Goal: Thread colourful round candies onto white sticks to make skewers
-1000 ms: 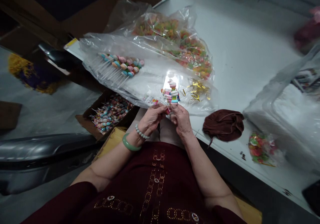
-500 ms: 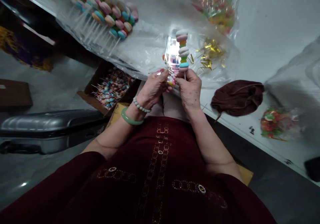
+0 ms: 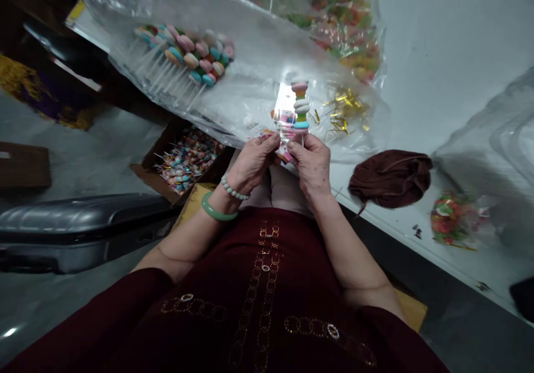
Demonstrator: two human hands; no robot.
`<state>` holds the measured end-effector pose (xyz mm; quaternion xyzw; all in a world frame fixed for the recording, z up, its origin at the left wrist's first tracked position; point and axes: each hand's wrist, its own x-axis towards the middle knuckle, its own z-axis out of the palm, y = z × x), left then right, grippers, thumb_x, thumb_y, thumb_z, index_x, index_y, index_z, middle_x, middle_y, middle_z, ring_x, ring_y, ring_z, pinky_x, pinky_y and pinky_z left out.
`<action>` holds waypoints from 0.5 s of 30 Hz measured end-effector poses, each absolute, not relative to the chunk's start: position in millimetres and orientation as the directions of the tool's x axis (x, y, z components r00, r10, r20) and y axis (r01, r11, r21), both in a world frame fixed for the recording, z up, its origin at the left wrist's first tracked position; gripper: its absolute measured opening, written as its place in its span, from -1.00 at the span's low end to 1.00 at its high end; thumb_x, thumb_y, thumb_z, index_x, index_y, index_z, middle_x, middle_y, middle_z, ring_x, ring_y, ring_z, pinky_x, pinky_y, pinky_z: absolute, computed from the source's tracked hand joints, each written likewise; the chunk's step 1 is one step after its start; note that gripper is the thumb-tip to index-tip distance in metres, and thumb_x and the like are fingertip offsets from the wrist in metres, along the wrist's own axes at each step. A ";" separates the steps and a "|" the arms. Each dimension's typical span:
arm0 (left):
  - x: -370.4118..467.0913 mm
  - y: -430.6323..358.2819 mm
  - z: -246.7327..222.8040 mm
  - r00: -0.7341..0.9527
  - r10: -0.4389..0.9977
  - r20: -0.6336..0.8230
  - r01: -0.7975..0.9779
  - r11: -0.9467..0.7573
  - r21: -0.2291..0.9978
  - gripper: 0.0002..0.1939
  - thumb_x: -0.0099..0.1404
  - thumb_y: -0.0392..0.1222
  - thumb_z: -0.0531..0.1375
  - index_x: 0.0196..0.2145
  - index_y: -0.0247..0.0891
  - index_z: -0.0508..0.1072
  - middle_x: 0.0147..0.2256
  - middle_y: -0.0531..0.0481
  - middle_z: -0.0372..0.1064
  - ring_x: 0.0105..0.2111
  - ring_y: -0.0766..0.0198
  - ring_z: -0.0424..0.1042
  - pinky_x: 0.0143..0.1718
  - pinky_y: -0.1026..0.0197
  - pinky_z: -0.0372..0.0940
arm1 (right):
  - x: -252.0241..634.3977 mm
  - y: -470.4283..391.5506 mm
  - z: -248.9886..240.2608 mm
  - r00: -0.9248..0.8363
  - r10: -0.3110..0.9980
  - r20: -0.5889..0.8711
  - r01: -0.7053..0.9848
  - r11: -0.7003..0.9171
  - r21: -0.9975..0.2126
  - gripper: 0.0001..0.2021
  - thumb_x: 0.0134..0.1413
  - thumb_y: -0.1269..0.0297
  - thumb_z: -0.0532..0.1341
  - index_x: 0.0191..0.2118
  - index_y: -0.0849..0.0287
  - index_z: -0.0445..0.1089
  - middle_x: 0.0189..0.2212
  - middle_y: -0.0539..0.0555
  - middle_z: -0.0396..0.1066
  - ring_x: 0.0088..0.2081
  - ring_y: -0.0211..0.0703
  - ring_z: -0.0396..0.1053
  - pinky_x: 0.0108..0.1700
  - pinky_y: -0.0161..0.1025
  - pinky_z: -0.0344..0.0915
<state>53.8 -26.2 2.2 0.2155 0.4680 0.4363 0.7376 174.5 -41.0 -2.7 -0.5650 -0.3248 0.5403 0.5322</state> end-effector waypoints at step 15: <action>56.2 -30.2 -3.2 0.109 0.874 -0.474 -0.550 0.450 0.703 -0.76 0.00 -0.17 0.42 -0.37 -0.32 0.54 -0.47 0.02 0.48 -0.52 0.39 0.41 -0.44 0.31 0.30 | 175.5 -46.3 5.5 0.150 0.953 -0.262 -0.256 -0.219 -0.942 -0.69 -0.19 0.14 0.40 -0.29 0.14 0.41 -0.43 -0.06 0.37 -0.53 -0.39 0.16 -0.56 -0.40 0.07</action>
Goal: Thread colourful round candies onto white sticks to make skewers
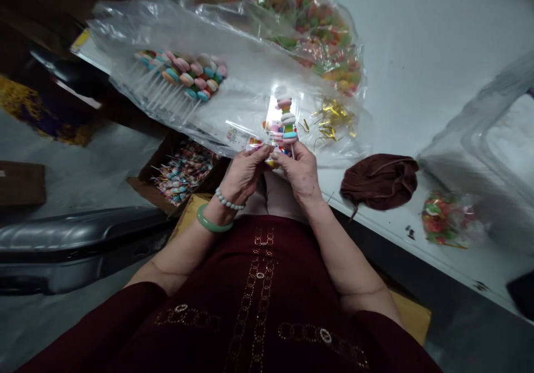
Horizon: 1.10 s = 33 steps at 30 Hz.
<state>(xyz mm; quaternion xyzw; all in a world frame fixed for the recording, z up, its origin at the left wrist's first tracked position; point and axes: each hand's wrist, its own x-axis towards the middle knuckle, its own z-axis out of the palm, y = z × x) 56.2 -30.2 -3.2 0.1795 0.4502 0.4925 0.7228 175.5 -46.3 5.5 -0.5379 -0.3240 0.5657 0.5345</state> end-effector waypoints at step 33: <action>53.7 -29.3 -3.6 0.230 0.812 -0.536 -0.509 0.570 0.645 -0.78 0.04 -0.16 0.41 -0.40 -0.33 0.52 -0.48 -0.02 0.48 -0.53 0.37 0.40 -0.47 0.31 0.28 | 178.4 -45.1 -8.5 0.205 0.907 -0.367 -0.258 -0.311 -0.915 -0.73 -0.12 0.10 0.34 -0.50 0.15 0.29 -0.70 -0.18 0.01 -0.66 -0.43 -0.14 -0.62 -0.37 -0.17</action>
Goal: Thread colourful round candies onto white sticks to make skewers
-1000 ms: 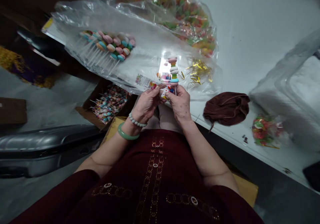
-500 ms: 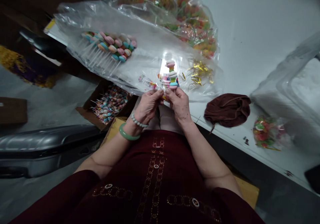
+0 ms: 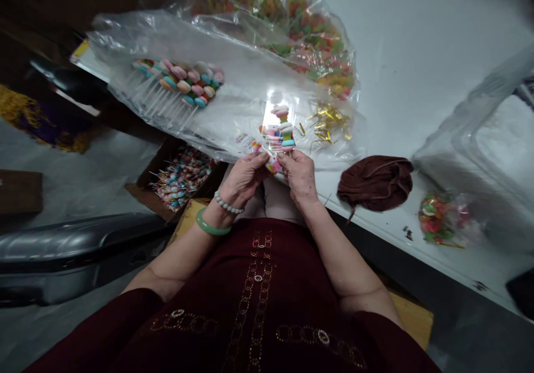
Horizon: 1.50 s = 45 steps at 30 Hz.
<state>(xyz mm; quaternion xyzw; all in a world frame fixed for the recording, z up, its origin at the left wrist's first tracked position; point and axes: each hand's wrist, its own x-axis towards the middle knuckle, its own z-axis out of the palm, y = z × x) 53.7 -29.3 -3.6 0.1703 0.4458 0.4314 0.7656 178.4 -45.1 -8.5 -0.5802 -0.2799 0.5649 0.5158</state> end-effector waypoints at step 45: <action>7.8 -12.5 4.5 0.102 0.940 -0.325 -0.566 0.323 0.758 -0.62 -0.10 -0.03 0.47 -0.45 -0.38 0.53 -0.51 0.00 0.48 -0.52 0.37 0.43 -0.35 0.29 0.35 | 189.8 -89.6 -5.7 0.125 0.982 -0.141 0.262 -0.169 -0.950 -0.73 0.04 0.12 0.24 -0.25 0.20 0.56 -0.57 0.01 0.38 -0.52 -0.27 0.26 -0.47 -0.33 0.17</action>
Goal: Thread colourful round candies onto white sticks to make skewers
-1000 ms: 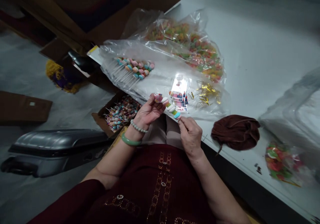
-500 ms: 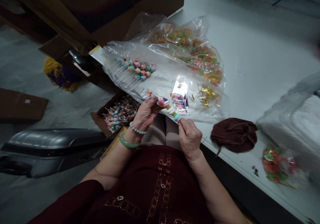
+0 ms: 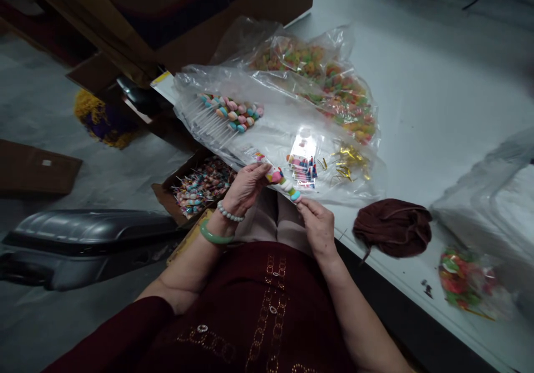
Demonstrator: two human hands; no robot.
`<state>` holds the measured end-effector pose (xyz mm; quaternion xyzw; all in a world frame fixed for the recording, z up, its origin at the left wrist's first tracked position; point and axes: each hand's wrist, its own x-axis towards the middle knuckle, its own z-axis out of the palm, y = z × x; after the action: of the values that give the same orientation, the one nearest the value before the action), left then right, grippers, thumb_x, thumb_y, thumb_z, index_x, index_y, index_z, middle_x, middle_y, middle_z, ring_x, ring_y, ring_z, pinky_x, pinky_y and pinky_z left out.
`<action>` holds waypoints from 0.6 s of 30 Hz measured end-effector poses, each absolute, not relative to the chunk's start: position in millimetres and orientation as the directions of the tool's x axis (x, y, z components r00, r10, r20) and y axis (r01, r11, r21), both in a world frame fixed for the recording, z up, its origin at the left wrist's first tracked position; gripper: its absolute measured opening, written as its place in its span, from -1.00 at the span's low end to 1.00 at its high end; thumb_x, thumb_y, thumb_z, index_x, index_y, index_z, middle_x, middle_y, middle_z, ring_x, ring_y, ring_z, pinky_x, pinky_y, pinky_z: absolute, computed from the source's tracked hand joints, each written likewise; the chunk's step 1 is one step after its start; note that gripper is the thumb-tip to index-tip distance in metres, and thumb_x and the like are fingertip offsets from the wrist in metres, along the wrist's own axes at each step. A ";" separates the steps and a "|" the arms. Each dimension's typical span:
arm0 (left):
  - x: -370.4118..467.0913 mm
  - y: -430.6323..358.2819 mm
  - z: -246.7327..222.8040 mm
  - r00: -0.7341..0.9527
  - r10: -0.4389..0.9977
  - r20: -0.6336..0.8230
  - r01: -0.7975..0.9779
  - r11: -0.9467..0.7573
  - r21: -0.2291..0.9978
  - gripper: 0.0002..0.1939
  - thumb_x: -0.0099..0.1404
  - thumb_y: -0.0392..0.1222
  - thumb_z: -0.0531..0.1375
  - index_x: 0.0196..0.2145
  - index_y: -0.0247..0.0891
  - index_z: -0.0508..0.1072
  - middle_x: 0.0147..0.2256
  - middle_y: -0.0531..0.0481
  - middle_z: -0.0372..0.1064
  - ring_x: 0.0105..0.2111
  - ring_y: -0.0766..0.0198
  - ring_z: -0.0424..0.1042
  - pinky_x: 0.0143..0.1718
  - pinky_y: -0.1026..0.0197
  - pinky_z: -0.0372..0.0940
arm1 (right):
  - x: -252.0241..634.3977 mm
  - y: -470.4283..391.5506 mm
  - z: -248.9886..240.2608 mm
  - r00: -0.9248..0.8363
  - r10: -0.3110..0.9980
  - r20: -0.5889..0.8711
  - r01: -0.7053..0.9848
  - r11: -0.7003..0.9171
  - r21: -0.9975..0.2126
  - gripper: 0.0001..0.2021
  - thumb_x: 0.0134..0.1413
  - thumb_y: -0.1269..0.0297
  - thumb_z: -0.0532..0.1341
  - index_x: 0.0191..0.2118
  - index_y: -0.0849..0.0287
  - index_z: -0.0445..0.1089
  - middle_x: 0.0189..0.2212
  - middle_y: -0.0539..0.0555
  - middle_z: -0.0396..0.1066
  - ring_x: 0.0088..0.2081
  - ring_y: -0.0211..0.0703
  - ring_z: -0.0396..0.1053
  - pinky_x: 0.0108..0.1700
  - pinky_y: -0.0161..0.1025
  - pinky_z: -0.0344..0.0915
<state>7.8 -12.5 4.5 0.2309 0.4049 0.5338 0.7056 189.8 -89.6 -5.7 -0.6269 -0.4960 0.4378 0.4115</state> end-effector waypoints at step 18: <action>22.8 -12.2 12.3 0.191 0.922 -0.336 -0.563 0.384 0.732 -0.45 -0.20 0.07 0.48 -0.32 -0.40 0.55 -0.45 -0.03 0.46 -0.47 0.38 0.41 -0.26 0.24 0.27 | 201.9 -82.6 -28.4 0.134 0.984 0.116 0.481 0.038 -0.876 -0.64 -0.01 0.03 0.27 -0.20 0.20 0.56 -0.29 0.16 0.57 -0.31 -0.08 0.49 -0.29 -0.26 0.37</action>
<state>22.8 -12.2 12.3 0.2318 0.3872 0.5043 0.7362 201.9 -82.6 -28.4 -0.6254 -0.5857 0.2998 0.4195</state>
